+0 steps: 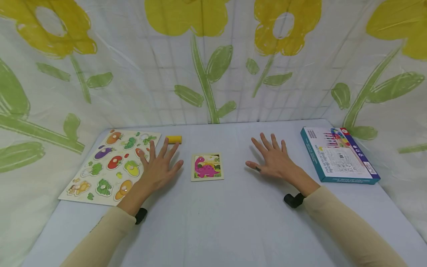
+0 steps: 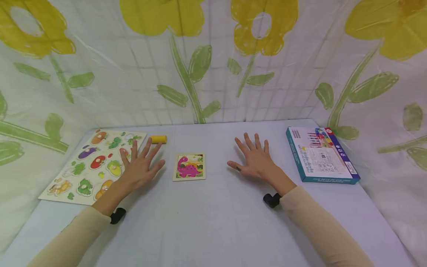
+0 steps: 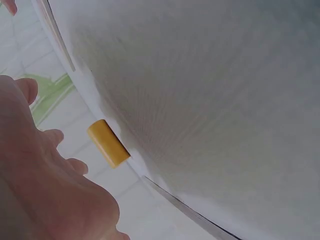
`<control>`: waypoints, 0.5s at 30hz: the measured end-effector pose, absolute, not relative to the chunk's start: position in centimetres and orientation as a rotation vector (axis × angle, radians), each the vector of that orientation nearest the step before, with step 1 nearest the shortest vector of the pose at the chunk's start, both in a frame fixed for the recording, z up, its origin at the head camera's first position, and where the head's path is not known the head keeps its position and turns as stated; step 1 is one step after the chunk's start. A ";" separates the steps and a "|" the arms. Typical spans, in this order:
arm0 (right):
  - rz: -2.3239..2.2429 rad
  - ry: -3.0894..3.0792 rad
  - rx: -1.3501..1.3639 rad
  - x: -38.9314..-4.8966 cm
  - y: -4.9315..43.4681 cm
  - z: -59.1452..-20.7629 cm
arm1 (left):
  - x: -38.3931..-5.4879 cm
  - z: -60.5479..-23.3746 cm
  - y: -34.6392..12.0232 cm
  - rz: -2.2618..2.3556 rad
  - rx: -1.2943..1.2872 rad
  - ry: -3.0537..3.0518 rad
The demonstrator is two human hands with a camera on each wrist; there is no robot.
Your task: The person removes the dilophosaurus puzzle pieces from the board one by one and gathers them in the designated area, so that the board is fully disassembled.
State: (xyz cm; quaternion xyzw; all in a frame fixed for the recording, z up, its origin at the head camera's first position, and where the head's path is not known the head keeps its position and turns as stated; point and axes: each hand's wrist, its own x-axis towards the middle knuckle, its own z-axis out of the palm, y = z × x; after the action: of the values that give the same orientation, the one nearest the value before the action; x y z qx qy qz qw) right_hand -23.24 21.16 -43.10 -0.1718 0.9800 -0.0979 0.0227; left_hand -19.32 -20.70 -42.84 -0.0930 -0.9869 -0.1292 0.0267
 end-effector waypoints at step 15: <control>-0.353 3.009 -0.541 -23.1 20.8 -42.9 | -19.7 -43.2 -20.1 -0.623 -0.350 -3.096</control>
State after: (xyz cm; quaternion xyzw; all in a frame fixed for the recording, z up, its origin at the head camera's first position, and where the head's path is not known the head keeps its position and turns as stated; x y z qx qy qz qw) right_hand -23.13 20.85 -42.93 -0.1757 0.9772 -0.1145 0.0320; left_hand -19.74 -20.07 -43.16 -0.1102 -0.9742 -0.1960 -0.0178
